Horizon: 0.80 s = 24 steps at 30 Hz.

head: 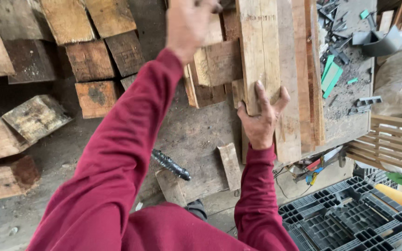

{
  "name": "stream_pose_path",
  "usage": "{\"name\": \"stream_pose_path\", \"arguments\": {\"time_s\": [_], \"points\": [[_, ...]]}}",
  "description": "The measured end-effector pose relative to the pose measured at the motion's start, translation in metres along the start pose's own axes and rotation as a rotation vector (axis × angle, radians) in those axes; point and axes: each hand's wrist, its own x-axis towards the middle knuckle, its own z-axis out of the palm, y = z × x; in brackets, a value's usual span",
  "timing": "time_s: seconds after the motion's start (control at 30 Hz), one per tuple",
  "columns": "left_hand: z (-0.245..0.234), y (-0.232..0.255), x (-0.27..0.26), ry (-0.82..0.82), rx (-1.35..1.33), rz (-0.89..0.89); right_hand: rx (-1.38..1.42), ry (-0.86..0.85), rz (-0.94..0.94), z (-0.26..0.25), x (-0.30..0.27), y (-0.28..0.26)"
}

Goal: The person constructs a wooden object by aligning planks and blocks of wood. They select nails from a container, position the wood pieces together, and use a hammer to secure them into place.

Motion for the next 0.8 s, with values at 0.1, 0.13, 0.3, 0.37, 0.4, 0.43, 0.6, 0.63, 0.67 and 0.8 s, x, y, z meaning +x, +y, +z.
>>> {"name": "stream_pose_path", "arguments": {"time_s": [0.1,0.13,0.3,0.37,0.4,0.43,0.6,0.63,0.67,0.8], "points": [[-0.056,0.023,-0.059,-0.019,-0.312,-0.273,0.023,-0.016,0.010,0.000,-0.002,0.006],[-0.073,0.030,-0.081,-0.032,-0.409,-0.462,0.007,-0.022,0.006,-0.003,0.003,0.010],[-0.123,0.016,-0.188,0.026,-0.819,-0.978,-0.075,-0.073,-0.001,-0.001,-0.004,0.005],[-0.126,-0.006,-0.228,0.035,-1.165,-1.033,-0.077,-0.074,0.026,-0.002,-0.001,-0.002],[-0.125,-0.020,-0.240,-0.025,-1.272,-1.047,-0.075,-0.080,0.028,-0.002,0.002,-0.009],[-0.124,-0.031,-0.259,-0.058,-1.383,-1.068,-0.114,-0.109,0.052,-0.008,-0.001,-0.019],[-0.127,-0.053,-0.322,-0.078,-1.641,-0.895,-0.080,-0.078,-0.132,-0.008,-0.055,-0.098],[-0.129,-0.052,-0.332,-0.021,-1.599,-0.869,-0.055,-0.155,-0.240,0.004,-0.074,-0.116],[-0.132,-0.051,-0.341,0.035,-1.556,-0.844,-0.026,-0.228,-0.350,0.017,-0.096,-0.134],[-0.138,-0.061,-0.381,0.445,-1.089,-0.659,0.500,-0.696,-0.311,0.082,-0.169,-0.195]]}}
